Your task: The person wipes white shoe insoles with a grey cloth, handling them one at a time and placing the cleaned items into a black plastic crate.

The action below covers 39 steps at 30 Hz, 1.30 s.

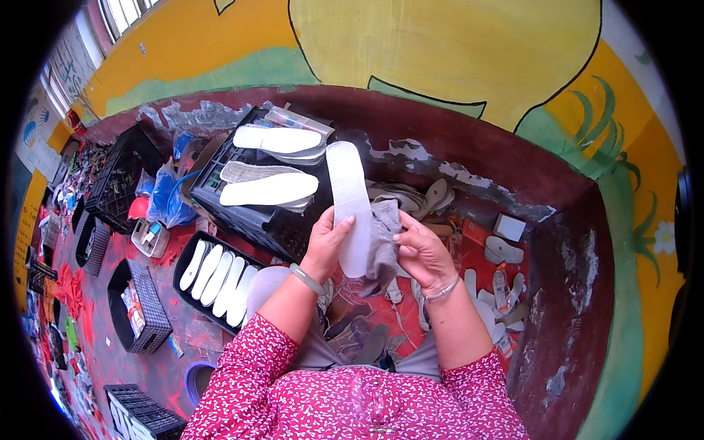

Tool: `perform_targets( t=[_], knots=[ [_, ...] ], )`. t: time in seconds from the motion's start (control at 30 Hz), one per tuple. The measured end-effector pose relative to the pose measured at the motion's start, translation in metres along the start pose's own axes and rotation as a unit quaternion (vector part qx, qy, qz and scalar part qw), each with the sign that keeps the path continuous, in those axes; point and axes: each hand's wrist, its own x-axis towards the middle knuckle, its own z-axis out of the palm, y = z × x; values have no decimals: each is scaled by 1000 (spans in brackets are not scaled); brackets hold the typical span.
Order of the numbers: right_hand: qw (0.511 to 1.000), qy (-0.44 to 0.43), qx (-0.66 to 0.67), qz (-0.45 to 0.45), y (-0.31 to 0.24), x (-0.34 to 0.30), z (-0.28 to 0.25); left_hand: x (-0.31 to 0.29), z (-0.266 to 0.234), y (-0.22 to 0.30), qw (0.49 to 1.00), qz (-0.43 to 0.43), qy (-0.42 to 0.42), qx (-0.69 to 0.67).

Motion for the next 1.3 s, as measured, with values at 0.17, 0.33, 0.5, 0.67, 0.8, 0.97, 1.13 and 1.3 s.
perform_targets(
  t=[0.17,0.33,0.5,0.67,0.8,0.97,1.13,1.3],
  knots=[
    [996,54,-57,-30,13,2,-6,-1,0,-1,998,-39,-20,-43],
    [991,83,-92,-56,19,4,-11,-4,4,0,998,-44,-39,-12],
    [993,78,-88,3,23,6,-11,-2,3,-2,999,-41,-16,-2],
    [992,2,-122,19,13,0,4,-1,1,1,999,-40,9,8],
    [992,16,-128,4,12,-2,16,-1,2,8,999,-22,15,-29],
    [983,170,-31,-63,21,6,-15,2,5,14,998,-2,-1,-64],
    [978,161,-66,-116,15,4,-10,-1,-3,15,998,-39,-39,-18],
    [992,85,-90,1,19,1,-5,-3,6,1,999,-25,-15,29]
  ],
)
